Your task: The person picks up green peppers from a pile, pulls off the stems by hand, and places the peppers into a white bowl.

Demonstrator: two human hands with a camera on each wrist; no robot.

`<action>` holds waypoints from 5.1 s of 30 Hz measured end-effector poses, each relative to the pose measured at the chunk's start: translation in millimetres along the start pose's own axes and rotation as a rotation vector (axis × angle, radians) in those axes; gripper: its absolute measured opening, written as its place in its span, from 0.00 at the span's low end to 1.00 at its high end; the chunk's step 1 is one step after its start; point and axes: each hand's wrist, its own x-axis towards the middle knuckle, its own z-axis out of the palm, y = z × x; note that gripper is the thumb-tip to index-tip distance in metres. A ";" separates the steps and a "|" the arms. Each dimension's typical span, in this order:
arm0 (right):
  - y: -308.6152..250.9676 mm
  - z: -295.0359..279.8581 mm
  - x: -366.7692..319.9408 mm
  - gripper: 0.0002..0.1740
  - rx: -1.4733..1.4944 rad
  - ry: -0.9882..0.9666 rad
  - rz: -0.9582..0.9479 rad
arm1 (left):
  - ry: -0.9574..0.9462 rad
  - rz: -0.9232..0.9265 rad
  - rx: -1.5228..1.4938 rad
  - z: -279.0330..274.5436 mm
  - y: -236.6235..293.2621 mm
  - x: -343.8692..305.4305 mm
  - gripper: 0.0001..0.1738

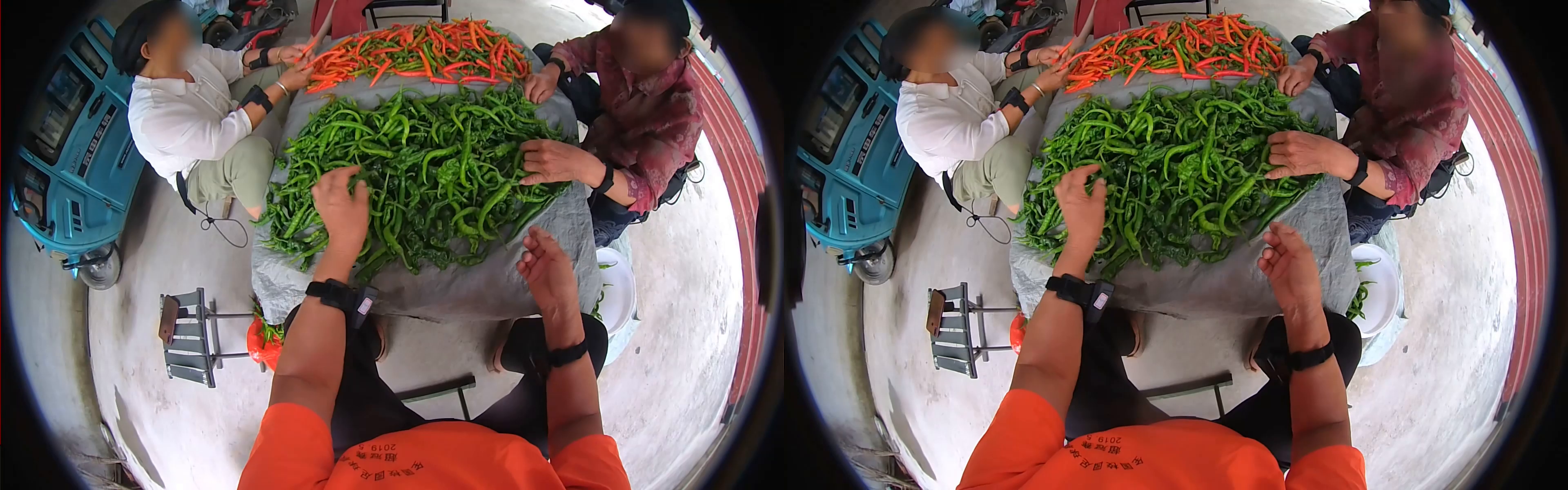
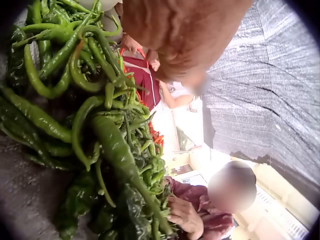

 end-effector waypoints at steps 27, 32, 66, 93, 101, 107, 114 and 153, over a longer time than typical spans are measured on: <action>7.3 -5.7 -4.6 0.15 0.000 -0.004 0.039 | -0.343 -0.161 0.604 44.6 5.0 14.0 0.23; 1.2 -3.7 -6.8 0.17 -0.015 0.003 0.044 | -0.286 -0.068 0.574 41.6 -4.9 8.7 0.16; 15.7 5.8 1.0 0.13 -0.105 0.001 0.045 | 0.030 0.321 0.135 14.6 40.0 8.9 0.08; 20.5 20.0 -4.2 0.12 -0.142 -0.057 0.056 | -0.236 -0.637 -0.980 40.4 64.1 -8.0 0.15; 31.6 28.4 -4.0 0.13 -0.165 -0.055 0.077 | -0.385 -0.684 -1.147 30.0 66.6 -8.5 0.18; 35.4 34.4 -2.9 0.13 -0.171 -0.082 0.086 | -0.482 -0.647 -1.184 32.3 65.0 -13.4 0.18; 29.7 48.3 -5.7 0.16 -0.224 -0.132 -0.084 | -0.804 -0.575 -1.113 23.8 82.9 -17.1 0.18; 19.6 51.4 -9.7 0.16 -0.426 -0.271 -0.283 | -1.248 -0.463 -1.054 10.8 104.7 -26.9 0.12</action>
